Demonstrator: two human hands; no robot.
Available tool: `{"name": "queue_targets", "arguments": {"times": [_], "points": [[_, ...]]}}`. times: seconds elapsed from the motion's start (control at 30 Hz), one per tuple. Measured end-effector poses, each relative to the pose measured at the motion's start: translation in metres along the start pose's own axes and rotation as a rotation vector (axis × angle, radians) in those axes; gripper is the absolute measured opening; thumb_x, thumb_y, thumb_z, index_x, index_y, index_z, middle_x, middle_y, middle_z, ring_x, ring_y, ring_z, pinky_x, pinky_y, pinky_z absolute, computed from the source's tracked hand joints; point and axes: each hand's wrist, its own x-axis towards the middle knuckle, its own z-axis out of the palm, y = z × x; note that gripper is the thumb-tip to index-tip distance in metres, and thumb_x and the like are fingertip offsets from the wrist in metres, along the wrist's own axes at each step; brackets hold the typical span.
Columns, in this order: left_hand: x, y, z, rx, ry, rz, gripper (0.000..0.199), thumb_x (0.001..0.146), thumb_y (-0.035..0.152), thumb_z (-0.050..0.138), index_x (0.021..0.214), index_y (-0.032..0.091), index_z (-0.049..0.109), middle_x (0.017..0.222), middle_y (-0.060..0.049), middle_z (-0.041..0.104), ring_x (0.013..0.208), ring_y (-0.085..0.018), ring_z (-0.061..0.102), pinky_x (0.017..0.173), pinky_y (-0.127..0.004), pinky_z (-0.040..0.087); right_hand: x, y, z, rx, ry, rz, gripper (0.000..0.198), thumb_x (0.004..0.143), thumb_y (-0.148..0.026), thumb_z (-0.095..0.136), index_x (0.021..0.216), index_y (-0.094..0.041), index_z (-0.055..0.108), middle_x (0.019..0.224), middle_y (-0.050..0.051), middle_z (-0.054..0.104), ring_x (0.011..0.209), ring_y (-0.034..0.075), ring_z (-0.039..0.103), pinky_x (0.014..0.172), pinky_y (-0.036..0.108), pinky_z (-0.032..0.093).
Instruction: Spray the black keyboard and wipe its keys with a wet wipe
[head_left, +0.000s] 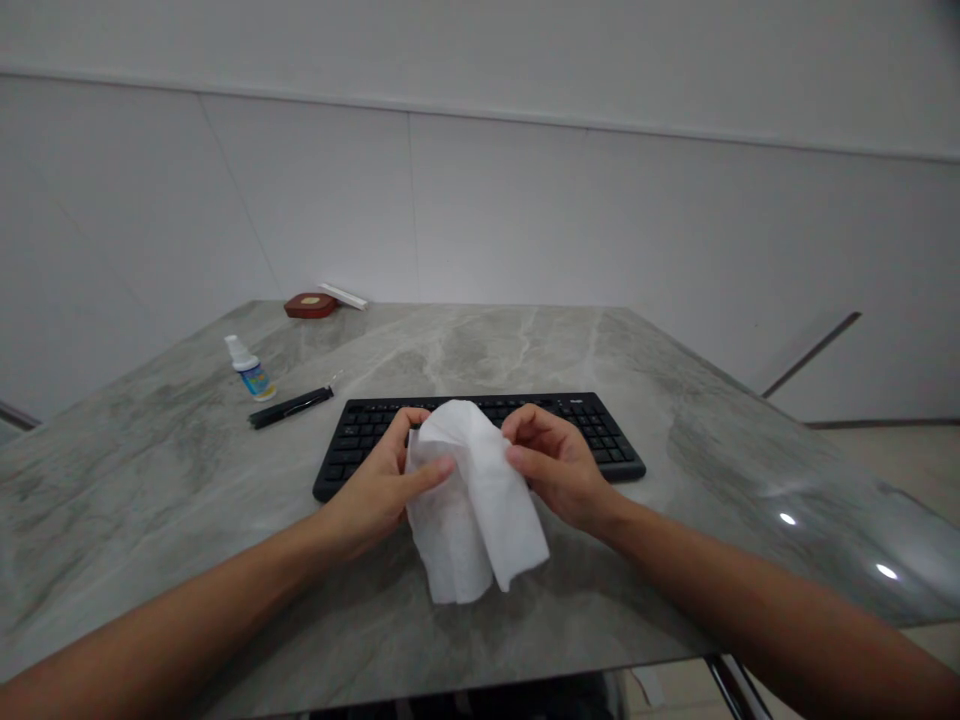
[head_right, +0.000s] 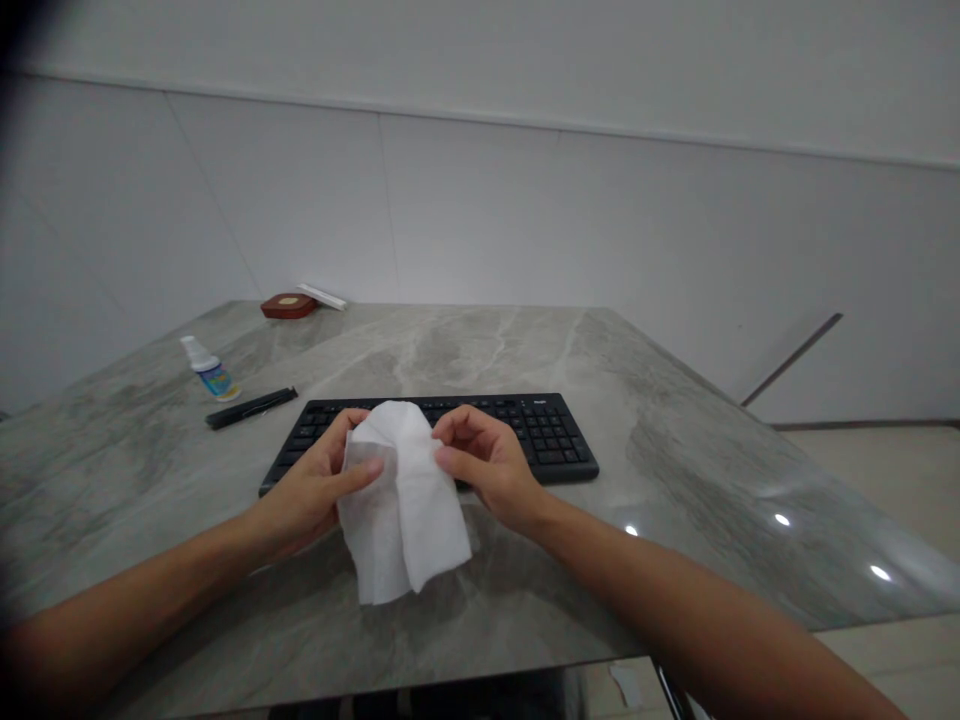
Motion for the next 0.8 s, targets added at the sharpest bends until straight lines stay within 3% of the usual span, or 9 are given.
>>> {"name": "queue_targets", "arguments": {"times": [0.07,0.2,0.3,0.43,0.57,0.73,0.8], "points": [[0.000,-0.001,0.000,0.000,0.032,-0.003,0.042,0.080,0.031,0.073,0.101,0.025,0.037,0.083,0.003,0.061,0.061,-0.013,0.060,0.053,-0.022,0.051,-0.001,0.005,-0.001,-0.109,-0.046,-0.042,0.013,0.077,-0.024,0.071,0.086,-0.019,0.062,0.075,-0.001,0.057,0.063,0.008,0.049,0.055,0.021,0.037],[0.002,-0.002,0.000,-0.061,0.157,0.010,0.054,0.073,0.031,0.078,0.096,0.028,0.028,0.078,0.006,0.060,0.056,-0.014,0.059,0.048,-0.023,0.050,-0.006,0.008,0.001,-0.303,-0.132,-0.147,0.011,0.081,-0.021,0.067,0.092,-0.021,0.063,0.080,0.000,0.057,0.070,0.010,0.053,0.062,0.022,0.041],[0.002,-0.003,0.001,-0.094,0.206,0.030,0.052,0.072,0.033,0.079,0.092,0.026,0.032,0.078,0.006,0.060,0.058,-0.013,0.058,0.051,-0.022,0.049,-0.009,0.011,0.002,-0.405,-0.095,-0.235,0.010,0.083,-0.020,0.065,0.094,-0.022,0.063,0.085,0.001,0.060,0.077,0.011,0.057,0.068,0.023,0.045],[0.002,-0.007,0.001,-0.114,0.113,0.003,0.035,0.077,0.041,0.075,0.090,0.019,0.050,0.079,0.002,0.063,0.066,-0.013,0.061,0.061,-0.023,0.050,-0.009,0.016,0.003,-0.471,0.026,-0.261,0.011,0.085,-0.021,0.063,0.096,-0.023,0.063,0.086,0.001,0.062,0.077,0.011,0.060,0.068,0.023,0.048],[0.002,-0.009,0.000,-0.182,0.051,-0.008,0.035,0.074,0.042,0.077,0.093,0.015,0.065,0.081,-0.003,0.068,0.074,-0.016,0.064,0.071,-0.025,0.051,-0.009,0.020,0.003,-0.569,0.071,-0.282,0.013,0.087,-0.022,0.061,0.100,-0.025,0.064,0.089,0.001,0.062,0.079,0.012,0.060,0.071,0.024,0.049],[-0.001,-0.001,0.000,-0.195,-0.098,-0.036,0.037,0.071,0.027,0.080,0.104,0.015,0.068,0.092,-0.008,0.071,0.083,-0.022,0.066,0.079,-0.033,0.052,-0.010,0.022,0.003,-0.615,0.106,-0.315,0.023,0.086,-0.021,0.061,0.108,-0.027,0.059,0.087,0.000,0.060,0.079,0.012,0.059,0.072,0.024,0.049],[-0.001,0.001,0.000,-0.170,-0.067,-0.009,0.031,0.074,0.030,0.077,0.100,0.014,0.070,0.088,-0.008,0.071,0.077,-0.020,0.066,0.075,-0.031,0.052,-0.011,0.021,0.003,-0.635,0.083,-0.332,0.023,0.086,-0.020,0.061,0.108,-0.026,0.059,0.086,-0.001,0.059,0.079,0.012,0.058,0.073,0.024,0.049]]}}
